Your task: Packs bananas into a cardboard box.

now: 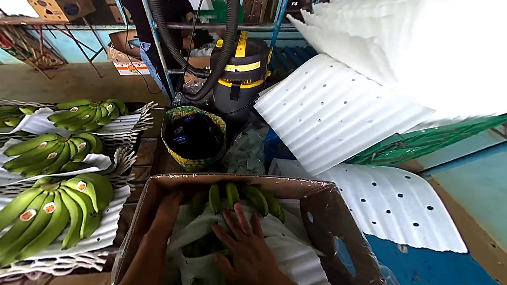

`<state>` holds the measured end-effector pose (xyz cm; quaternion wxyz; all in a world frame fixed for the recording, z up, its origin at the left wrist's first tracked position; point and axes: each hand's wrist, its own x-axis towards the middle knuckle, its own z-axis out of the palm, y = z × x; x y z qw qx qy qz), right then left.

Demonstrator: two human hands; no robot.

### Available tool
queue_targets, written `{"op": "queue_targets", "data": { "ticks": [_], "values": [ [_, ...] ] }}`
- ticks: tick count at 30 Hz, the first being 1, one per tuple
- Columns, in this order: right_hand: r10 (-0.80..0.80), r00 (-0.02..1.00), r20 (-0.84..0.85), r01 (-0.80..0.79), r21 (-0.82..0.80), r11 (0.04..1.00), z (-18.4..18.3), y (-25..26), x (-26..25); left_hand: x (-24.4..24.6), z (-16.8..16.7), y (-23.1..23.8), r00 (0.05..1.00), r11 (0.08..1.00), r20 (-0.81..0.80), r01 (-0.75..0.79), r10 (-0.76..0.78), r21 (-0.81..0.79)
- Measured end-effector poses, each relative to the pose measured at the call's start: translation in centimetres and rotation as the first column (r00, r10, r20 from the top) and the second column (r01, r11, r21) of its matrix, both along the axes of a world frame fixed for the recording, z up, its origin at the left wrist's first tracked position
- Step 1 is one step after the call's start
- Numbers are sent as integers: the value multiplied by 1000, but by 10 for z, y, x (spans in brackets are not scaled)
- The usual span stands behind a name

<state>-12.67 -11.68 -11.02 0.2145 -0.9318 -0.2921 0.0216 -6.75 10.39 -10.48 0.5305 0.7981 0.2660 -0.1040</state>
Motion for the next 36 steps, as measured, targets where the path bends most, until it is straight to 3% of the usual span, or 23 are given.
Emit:
{"op": "queue_targets", "data": {
  "ticks": [1,3,6,9,11,13,15,17,19,22,28,31,32,34,36],
  "values": [
    [10,998,-57,-11,-13,1000,3,0,1,2,3,-8,1000,999,-9,-24,24,-28],
    [31,985,-168,-36,-25,999,7,0,2,-11,5,-29,993,993,24,118,-119,8],
    [54,956,-287,-73,-54,996,13,2,8,-24,-15,-59,955,925,88,250,-285,286],
    [94,936,-339,-108,-22,994,16,4,17,-17,-41,-51,917,884,171,277,-360,376],
    [123,950,-286,-102,88,991,14,3,16,-14,-41,-42,913,881,118,334,-390,334],
    [121,974,-191,-82,196,977,12,-1,7,-18,-17,-44,918,862,2,373,-398,344],
    [124,987,-102,-98,235,967,20,-14,-12,-37,11,-52,900,813,28,380,-436,440],
    [165,986,-27,-157,195,968,32,-39,-38,-68,29,-54,812,740,124,442,-570,507],
    [181,983,36,-184,154,971,31,-64,-60,-101,40,-57,715,663,101,574,-692,480],
    [122,988,98,-136,150,979,7,-82,-80,-130,35,-68,601,530,47,663,-798,528],
    [56,978,201,-86,144,986,-21,-91,-100,-127,34,-83,400,274,-182,834,-898,478],
    [97,985,141,-128,233,964,-24,-95,-96,-128,27,-80,390,276,-123,809,-912,518],
    [76,994,75,-96,302,948,-20,-100,-93,-127,22,-79,408,310,-64,777,-911,548],
    [-132,987,-91,159,476,865,-11,-112,-92,-127,17,-75,428,352,10,730,-904,586],
    [-469,849,-245,525,494,693,-2,-126,-92,-129,12,-73,437,382,88,650,-895,657]
  ]
}}
